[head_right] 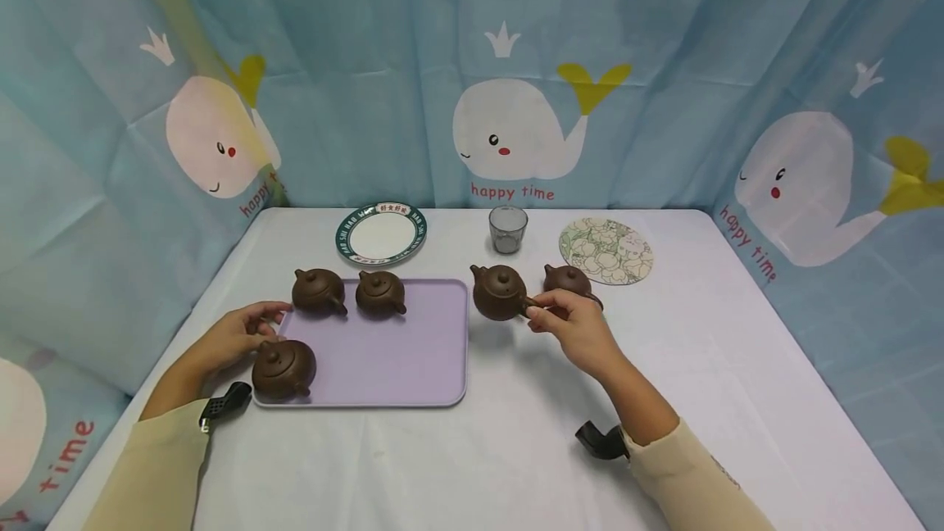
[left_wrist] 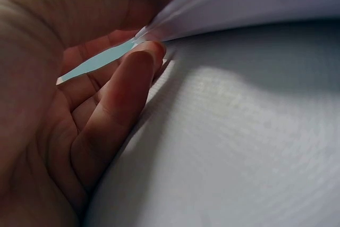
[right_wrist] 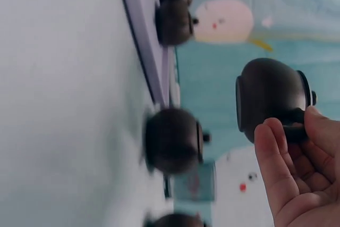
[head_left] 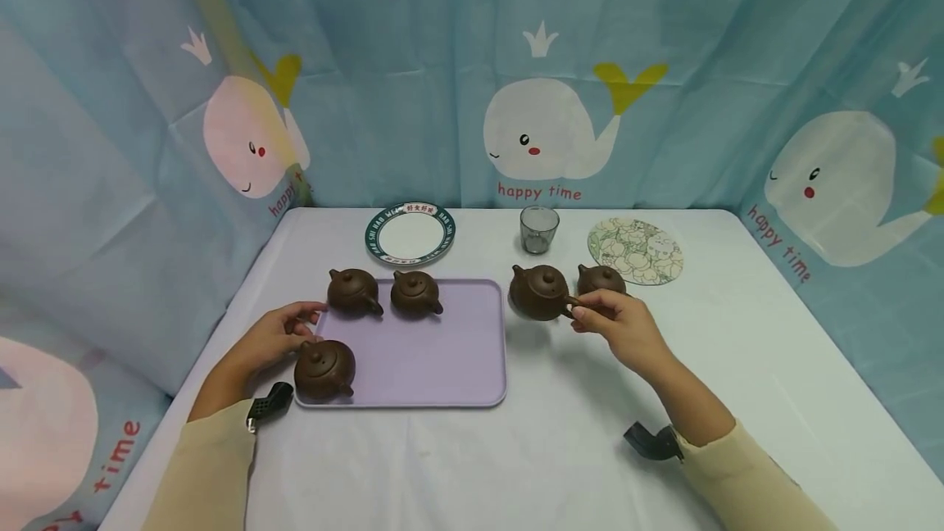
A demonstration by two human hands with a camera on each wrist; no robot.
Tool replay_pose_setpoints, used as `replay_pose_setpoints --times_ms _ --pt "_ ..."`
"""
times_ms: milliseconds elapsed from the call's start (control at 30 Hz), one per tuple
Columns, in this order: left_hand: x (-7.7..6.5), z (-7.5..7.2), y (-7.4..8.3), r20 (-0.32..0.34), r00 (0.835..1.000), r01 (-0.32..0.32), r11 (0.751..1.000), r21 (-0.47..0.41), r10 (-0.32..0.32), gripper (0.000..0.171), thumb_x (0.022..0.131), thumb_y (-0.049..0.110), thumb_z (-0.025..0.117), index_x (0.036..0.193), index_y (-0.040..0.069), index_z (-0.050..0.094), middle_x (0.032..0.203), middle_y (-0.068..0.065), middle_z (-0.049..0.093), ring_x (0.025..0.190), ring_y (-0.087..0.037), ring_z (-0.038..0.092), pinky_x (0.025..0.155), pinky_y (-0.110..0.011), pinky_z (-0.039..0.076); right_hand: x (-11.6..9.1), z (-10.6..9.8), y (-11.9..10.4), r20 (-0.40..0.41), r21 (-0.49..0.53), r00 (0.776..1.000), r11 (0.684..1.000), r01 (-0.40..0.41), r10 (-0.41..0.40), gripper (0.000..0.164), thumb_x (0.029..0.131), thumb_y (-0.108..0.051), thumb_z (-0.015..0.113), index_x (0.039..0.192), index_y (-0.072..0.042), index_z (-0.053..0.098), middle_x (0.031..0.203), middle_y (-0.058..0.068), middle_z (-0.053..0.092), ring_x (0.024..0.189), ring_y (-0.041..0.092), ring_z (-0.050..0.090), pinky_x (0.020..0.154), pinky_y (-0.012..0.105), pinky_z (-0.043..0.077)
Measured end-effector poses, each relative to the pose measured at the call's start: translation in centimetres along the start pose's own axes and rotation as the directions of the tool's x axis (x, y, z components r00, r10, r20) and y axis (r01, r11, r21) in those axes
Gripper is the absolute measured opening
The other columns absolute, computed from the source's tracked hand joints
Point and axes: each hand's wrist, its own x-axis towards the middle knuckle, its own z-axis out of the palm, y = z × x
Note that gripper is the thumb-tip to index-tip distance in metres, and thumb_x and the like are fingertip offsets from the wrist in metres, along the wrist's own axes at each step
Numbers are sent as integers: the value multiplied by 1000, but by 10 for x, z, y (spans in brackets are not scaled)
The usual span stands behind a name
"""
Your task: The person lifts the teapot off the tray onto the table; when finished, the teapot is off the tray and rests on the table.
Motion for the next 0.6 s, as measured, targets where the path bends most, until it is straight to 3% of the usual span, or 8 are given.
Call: replay_pose_setpoints --times_ms 267,600 --pt "0 0 -2 0 1000 7 1000 5 -7 59 83 -7 65 138 -6 46 118 -24 51 85 -21 60 70 -26 48 -15 -42 14 -110 -83 994 996 -33 24 32 95 -24 64 112 4 64 97 17 70 85 15 70 77 22 52" --pt "1 2 -3 -5 1000 2 1000 -18 -2 58 82 -6 66 137 -6 47 117 -24 51 83 -18 60 69 -26 48 -23 -90 31 -219 -155 966 973 -173 136 46 98 -32 59 124 5 59 113 23 64 86 6 68 77 16 49"
